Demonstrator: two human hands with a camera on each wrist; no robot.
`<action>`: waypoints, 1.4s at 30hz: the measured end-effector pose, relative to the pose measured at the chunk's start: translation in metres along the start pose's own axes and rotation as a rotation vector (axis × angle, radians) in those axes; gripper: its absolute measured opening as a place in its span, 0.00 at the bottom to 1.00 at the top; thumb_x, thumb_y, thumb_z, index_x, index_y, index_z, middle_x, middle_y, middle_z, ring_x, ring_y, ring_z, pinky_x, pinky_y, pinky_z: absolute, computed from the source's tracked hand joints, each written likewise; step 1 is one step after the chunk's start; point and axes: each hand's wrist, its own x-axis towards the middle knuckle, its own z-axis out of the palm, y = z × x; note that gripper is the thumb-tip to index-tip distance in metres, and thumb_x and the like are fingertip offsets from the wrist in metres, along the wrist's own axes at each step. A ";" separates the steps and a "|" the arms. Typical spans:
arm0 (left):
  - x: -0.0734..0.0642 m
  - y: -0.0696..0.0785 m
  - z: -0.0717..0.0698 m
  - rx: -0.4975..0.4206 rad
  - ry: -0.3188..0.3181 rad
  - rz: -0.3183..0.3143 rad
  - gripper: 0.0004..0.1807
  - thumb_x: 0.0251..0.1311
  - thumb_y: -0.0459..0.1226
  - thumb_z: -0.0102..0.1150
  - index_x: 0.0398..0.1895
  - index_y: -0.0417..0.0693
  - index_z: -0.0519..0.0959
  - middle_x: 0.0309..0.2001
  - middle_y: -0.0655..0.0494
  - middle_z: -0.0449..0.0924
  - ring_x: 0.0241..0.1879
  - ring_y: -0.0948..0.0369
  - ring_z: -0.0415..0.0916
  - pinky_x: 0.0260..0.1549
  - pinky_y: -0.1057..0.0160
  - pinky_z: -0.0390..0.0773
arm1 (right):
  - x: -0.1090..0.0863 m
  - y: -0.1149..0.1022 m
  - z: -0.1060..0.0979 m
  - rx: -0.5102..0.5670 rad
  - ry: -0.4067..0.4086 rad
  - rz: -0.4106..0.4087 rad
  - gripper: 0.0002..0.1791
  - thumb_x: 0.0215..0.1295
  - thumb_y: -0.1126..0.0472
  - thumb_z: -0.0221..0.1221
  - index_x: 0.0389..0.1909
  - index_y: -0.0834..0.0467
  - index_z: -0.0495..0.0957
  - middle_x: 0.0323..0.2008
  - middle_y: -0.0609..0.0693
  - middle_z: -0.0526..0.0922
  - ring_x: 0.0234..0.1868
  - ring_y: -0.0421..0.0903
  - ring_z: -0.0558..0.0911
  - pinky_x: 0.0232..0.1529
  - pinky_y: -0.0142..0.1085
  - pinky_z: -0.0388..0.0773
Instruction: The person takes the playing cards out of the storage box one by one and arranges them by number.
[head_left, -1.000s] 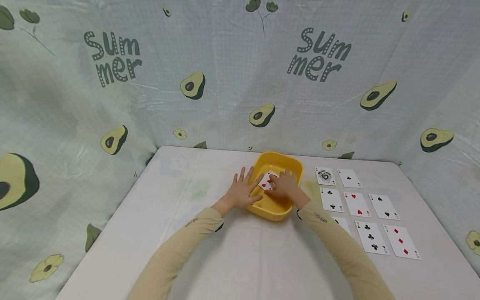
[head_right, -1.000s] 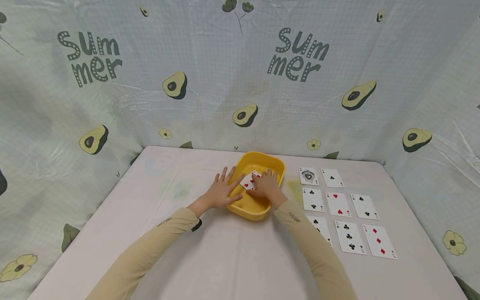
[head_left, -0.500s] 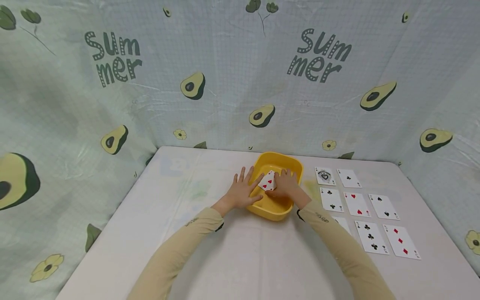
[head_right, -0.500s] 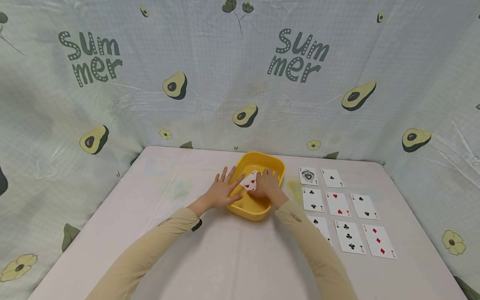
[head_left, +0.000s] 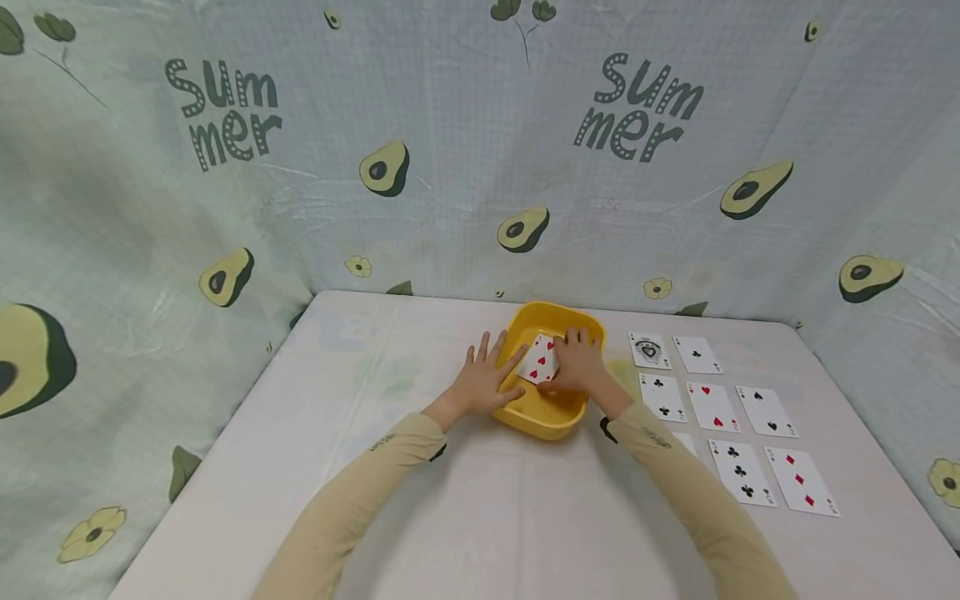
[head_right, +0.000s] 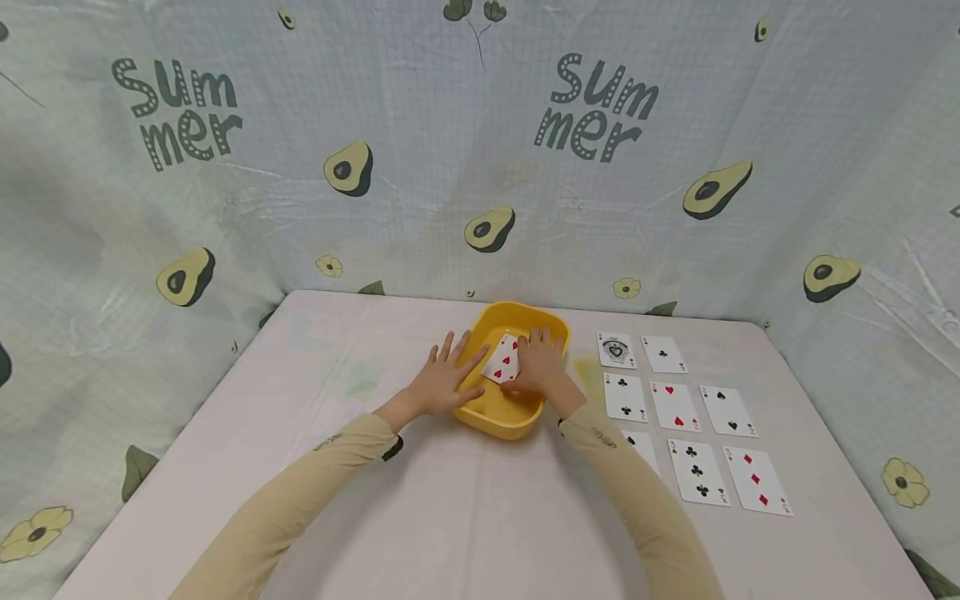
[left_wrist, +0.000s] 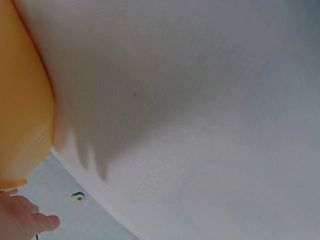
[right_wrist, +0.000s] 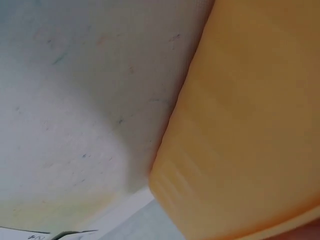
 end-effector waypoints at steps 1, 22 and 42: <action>0.000 0.000 0.000 0.003 -0.002 -0.001 0.37 0.61 0.57 0.39 0.70 0.59 0.42 0.71 0.42 0.32 0.68 0.37 0.32 0.60 0.37 0.45 | -0.001 0.001 -0.001 0.009 0.009 0.002 0.52 0.36 0.30 0.62 0.57 0.64 0.65 0.48 0.64 0.65 0.52 0.60 0.60 0.52 0.56 0.58; 0.005 -0.007 0.010 -0.075 0.040 0.032 0.38 0.60 0.61 0.36 0.70 0.62 0.39 0.71 0.42 0.30 0.67 0.36 0.28 0.59 0.35 0.41 | -0.027 0.018 -0.023 -0.021 0.123 -0.081 0.48 0.44 0.35 0.60 0.62 0.59 0.61 0.56 0.61 0.66 0.57 0.63 0.59 0.51 0.61 0.56; 0.000 0.000 0.001 -0.010 0.013 0.010 0.38 0.60 0.57 0.40 0.70 0.59 0.42 0.70 0.41 0.32 0.67 0.36 0.32 0.60 0.36 0.45 | -0.061 0.030 -0.036 -0.017 0.220 -0.138 0.43 0.45 0.36 0.58 0.60 0.57 0.64 0.56 0.55 0.69 0.53 0.57 0.62 0.51 0.58 0.57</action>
